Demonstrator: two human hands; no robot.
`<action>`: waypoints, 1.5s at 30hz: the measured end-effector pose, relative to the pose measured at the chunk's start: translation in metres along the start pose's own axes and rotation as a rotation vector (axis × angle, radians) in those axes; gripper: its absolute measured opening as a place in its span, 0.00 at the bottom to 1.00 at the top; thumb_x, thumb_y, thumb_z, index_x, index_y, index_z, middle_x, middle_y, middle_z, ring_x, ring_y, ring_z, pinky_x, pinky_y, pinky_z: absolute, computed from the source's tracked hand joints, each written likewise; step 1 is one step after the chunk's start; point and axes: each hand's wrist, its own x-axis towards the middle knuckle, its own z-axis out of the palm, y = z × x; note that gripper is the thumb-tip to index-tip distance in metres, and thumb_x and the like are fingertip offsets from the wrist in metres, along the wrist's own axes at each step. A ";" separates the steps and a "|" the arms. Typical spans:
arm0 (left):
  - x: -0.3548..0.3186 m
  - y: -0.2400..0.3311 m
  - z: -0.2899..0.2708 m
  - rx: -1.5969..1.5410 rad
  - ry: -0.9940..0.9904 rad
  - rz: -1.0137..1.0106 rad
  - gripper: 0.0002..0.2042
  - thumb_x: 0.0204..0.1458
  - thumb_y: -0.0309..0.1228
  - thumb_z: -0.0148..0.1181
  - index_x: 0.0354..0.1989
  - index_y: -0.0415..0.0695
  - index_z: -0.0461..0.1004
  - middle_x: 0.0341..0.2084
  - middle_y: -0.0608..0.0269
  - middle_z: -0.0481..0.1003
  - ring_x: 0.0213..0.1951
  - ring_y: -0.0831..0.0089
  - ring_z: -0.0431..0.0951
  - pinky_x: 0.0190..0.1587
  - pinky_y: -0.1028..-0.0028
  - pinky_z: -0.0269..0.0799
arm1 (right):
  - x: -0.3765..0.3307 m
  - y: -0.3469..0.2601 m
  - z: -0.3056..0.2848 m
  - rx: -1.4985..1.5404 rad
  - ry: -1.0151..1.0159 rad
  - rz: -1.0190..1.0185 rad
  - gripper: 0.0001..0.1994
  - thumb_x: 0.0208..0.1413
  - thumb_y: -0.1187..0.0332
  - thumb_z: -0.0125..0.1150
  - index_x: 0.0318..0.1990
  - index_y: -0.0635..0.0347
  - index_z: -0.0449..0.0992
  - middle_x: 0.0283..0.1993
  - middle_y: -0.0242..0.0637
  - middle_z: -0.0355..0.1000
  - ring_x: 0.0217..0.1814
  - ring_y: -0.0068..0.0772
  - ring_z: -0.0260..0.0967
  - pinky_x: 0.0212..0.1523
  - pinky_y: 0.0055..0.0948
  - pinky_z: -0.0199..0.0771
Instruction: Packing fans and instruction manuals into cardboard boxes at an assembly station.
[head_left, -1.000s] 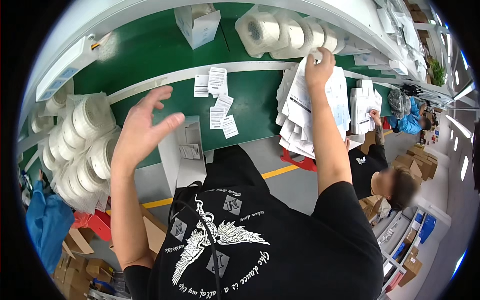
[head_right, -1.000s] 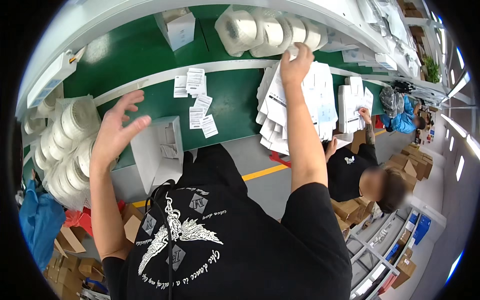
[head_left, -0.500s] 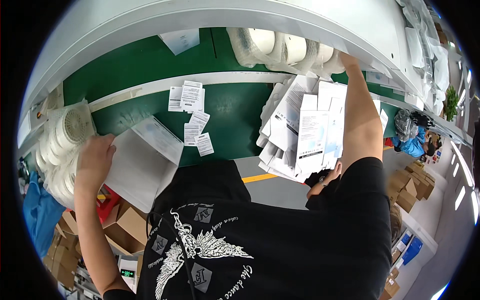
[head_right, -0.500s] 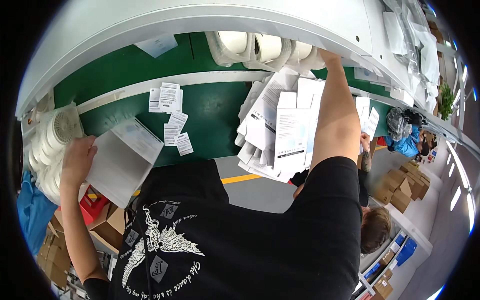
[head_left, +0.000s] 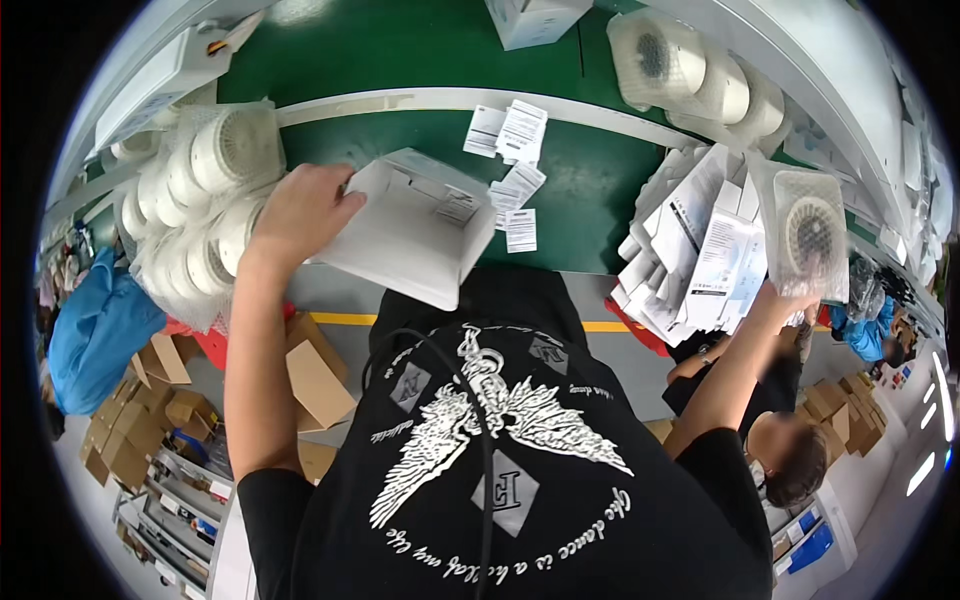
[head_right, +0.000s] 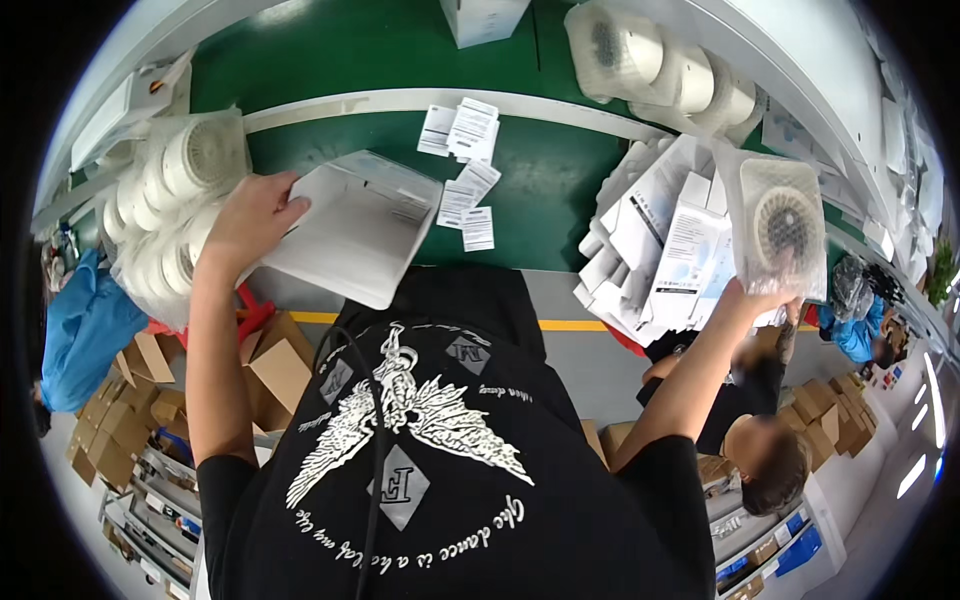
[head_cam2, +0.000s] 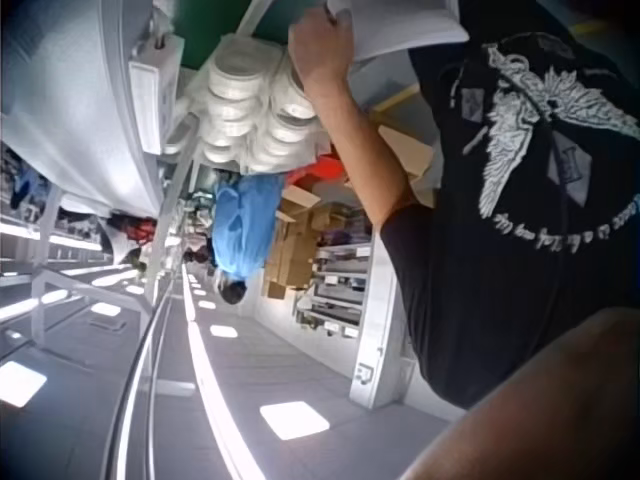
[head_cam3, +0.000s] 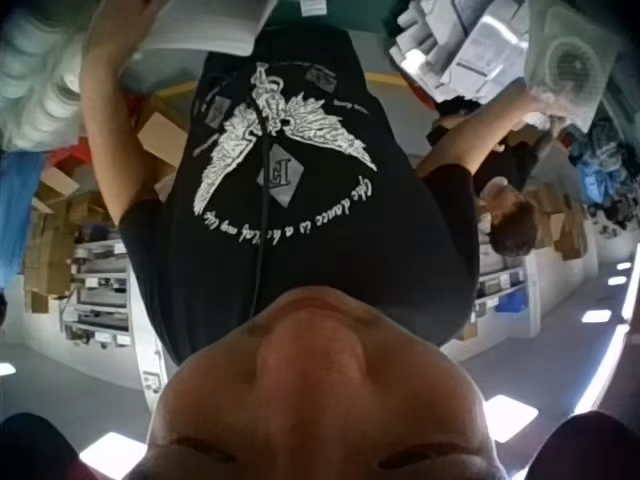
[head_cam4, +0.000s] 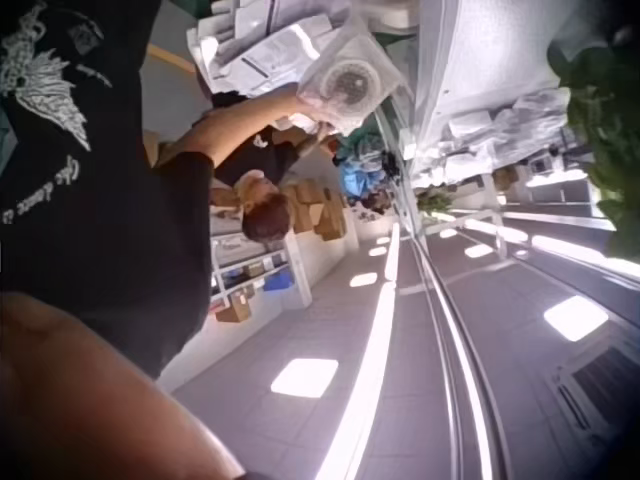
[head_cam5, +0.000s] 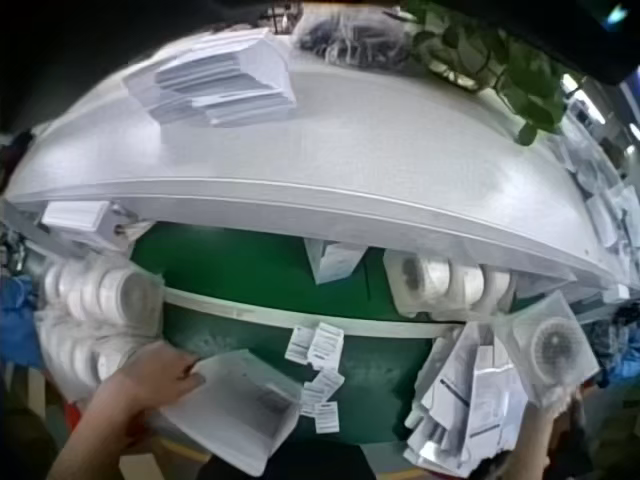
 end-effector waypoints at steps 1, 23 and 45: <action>-0.002 0.002 -0.002 0.011 0.003 0.000 0.15 0.59 0.38 0.60 0.34 0.34 0.78 0.28 0.39 0.79 0.39 0.39 0.79 0.46 0.47 0.74 | -0.046 -0.015 0.019 0.020 -0.114 0.016 0.33 0.69 0.62 0.61 0.76 0.62 0.58 0.75 0.56 0.61 0.73 0.54 0.66 0.72 0.57 0.75; 0.020 -0.069 0.060 -0.201 0.268 0.339 0.21 0.64 0.44 0.55 0.38 0.34 0.82 0.29 0.43 0.82 0.38 0.42 0.82 0.43 0.48 0.76 | -0.359 -0.024 0.380 -1.446 -1.259 -0.835 0.34 0.59 0.62 0.68 0.74 0.43 0.65 0.68 0.58 0.67 0.65 0.67 0.68 0.68 0.61 0.70; -0.066 -0.006 0.010 -1.724 -0.331 0.493 0.38 0.63 0.47 0.69 0.74 0.36 0.64 0.63 0.54 0.75 0.65 0.68 0.74 0.68 0.67 0.67 | -0.274 -0.060 0.222 0.516 -0.429 0.865 0.37 0.75 0.40 0.37 0.82 0.52 0.49 0.84 0.43 0.51 0.84 0.50 0.52 0.80 0.53 0.57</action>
